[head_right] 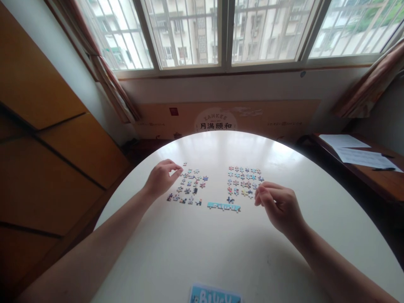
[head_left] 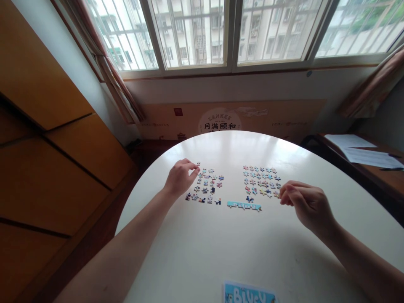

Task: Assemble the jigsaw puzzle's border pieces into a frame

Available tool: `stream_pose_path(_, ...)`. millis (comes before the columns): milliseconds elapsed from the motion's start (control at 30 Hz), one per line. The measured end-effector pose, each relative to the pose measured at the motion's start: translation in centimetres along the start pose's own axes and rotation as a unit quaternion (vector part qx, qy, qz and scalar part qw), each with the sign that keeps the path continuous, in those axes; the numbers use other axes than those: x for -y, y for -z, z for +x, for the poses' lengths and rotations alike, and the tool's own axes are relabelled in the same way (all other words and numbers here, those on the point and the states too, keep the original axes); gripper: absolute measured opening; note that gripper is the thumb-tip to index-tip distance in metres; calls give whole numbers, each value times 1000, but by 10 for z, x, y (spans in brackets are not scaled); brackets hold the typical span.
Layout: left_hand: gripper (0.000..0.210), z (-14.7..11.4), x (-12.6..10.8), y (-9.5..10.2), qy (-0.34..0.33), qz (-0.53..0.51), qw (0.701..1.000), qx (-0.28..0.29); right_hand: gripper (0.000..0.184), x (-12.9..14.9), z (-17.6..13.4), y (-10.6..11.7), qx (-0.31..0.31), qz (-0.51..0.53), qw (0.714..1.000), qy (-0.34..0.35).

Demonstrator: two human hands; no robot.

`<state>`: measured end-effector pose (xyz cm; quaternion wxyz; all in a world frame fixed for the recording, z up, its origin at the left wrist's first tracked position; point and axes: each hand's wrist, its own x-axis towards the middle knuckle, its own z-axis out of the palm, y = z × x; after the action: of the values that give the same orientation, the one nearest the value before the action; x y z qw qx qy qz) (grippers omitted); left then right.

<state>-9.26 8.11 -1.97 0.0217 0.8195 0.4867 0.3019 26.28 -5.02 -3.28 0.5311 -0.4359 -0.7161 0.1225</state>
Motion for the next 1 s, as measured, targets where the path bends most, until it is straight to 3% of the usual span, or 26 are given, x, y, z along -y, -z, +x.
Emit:
stream_pose_path(133,12,-7,-19,4,-86,1,987,135,47,-1,1,0,-5,-5,1000,-8)
stream_pose_path(233,9,-9,-26,5,-110,6,977,184,48,0,2,0,-7,-3,1000,-8)
stream_pose_path(433,12,-9,-30,4,-108,20,973,204,50,3,4,2,-7,-1,1000,-16)
stream_pose_path(633,16,-8,-32,-5,-117,24,975,188,52,7,6,5,-35,-16,999,-17)
stream_pose_path(1000,20,-6,-30,-11,-97,17,976,192,57,11,7,6,-29,-16,999,-36)
